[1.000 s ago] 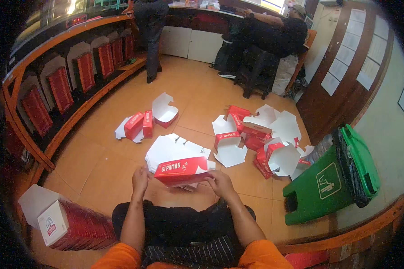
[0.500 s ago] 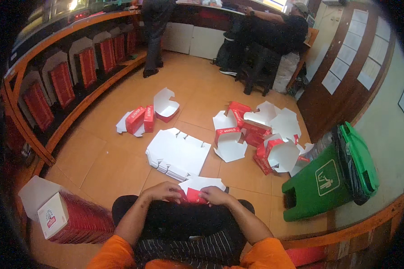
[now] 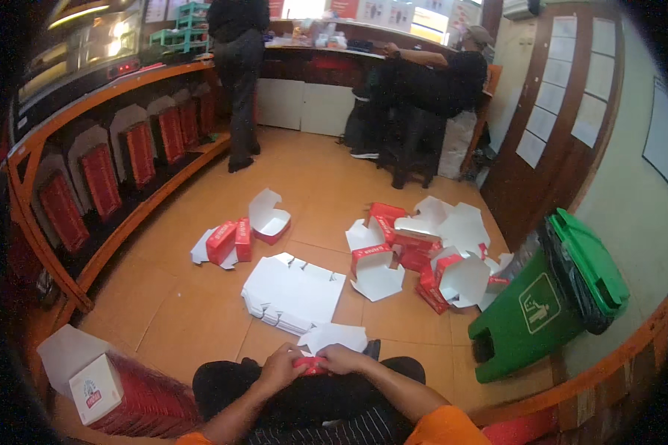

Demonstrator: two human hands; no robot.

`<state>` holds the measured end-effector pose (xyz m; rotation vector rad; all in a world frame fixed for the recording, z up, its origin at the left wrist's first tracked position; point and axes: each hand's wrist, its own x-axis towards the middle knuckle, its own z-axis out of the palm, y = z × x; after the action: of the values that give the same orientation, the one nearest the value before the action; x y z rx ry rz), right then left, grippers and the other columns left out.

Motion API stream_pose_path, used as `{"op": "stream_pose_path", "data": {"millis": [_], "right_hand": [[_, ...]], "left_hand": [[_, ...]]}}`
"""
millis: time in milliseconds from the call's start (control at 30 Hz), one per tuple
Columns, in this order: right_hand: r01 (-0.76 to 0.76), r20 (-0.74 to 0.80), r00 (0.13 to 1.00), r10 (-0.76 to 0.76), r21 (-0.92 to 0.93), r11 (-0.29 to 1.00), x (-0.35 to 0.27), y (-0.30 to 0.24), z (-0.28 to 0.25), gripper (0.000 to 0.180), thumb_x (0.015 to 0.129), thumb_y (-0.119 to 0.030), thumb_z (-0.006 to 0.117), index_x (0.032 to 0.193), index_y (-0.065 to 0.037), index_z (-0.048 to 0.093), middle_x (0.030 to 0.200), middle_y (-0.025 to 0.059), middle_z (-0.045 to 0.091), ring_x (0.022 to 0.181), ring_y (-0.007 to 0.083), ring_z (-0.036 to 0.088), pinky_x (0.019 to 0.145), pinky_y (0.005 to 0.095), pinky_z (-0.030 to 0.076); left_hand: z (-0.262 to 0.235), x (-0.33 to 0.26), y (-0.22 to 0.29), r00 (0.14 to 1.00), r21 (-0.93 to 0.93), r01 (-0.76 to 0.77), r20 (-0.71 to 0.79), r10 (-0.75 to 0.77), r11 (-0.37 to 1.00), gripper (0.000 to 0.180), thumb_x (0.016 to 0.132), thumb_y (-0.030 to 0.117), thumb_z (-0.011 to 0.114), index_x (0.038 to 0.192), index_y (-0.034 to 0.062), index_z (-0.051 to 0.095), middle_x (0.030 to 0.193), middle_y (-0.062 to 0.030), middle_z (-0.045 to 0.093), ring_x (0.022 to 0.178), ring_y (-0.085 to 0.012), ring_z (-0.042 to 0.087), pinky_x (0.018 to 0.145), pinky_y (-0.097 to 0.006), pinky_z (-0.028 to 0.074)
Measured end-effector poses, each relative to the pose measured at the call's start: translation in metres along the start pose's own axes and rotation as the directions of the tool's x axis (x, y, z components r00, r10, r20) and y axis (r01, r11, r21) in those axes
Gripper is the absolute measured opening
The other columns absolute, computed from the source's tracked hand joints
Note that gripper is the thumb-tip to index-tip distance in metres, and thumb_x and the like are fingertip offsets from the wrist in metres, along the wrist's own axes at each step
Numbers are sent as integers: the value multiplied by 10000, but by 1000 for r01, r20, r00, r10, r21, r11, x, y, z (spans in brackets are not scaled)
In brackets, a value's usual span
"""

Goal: The person sits on the floor and assembles red and white cardboard food boxes by folding the flaps and interlocking the sides. They handle the boxes one at a time, stacking the finished units into a pile.

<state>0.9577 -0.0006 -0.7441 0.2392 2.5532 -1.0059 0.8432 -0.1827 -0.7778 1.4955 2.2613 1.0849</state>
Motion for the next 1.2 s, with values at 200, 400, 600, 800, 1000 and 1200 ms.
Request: {"op": "stream_pose_path", "data": {"millis": [200, 400, 600, 800, 1000, 1200], "right_hand": [[162, -118, 979, -168, -55, 985, -2, 15, 16, 174, 879, -142, 626, 1000, -23, 661, 850, 155, 672, 787, 272, 653, 729, 382, 495], [144, -227, 962, -151, -49, 988, -7, 11, 21, 138, 872, -121, 649, 989, -47, 653, 877, 151, 677, 814, 244, 649, 736, 381, 498], [65, -261, 964, -46, 64, 996, -17, -3, 11, 136, 851, -68, 670, 981, -52, 632, 853, 134, 680, 778, 206, 647, 706, 347, 509], [166, -383, 911, -151, 6, 986, -8, -4, 26, 166, 847, -73, 672, 1004, -33, 631, 927, 134, 676, 807, 217, 655, 693, 340, 520], [38, -861, 494, 125, 165, 986, -27, 11, 35, 231, 895, -88, 603, 1119, -44, 643, 1012, 142, 642, 864, 257, 633, 748, 336, 517], [82, -764, 645, 26, 103, 991, -7, 28, 44, 316, 926, -98, 561, 1240, -71, 587, 996, 165, 544, 896, 253, 575, 833, 352, 483]], "left_hand": [[23, 2, -34, 980, -56, 119, 166, -109, 991, 292, 756, 258, 779, 936, 38, 711, 954, -149, 646, 959, -325, 619, 828, -406, 497], [25, -8, -22, 971, -168, 161, 206, -125, 973, 319, 790, 290, 783, 920, 38, 636, 839, -154, 651, 782, -303, 650, 722, -411, 525], [-1, 2, -5, 785, -234, 304, 611, -103, 923, 384, 990, 396, 497, 974, 33, 621, 642, -73, 598, 474, -168, 594, 431, -296, 479], [21, -6, -31, 873, -234, 158, 487, -25, 959, 376, 985, 396, 504, 1002, 45, 639, 647, -92, 622, 476, -168, 596, 487, -350, 491], [-1, -2, -23, 866, -397, 423, 441, -235, 814, 384, 955, 382, 582, 1098, 33, 651, 660, -77, 615, 484, -130, 565, 442, -285, 464], [-2, 1, -29, 821, -317, 466, 503, -270, 826, 397, 934, 403, 614, 1078, 37, 667, 652, -45, 614, 483, -111, 554, 445, -275, 456]]}}
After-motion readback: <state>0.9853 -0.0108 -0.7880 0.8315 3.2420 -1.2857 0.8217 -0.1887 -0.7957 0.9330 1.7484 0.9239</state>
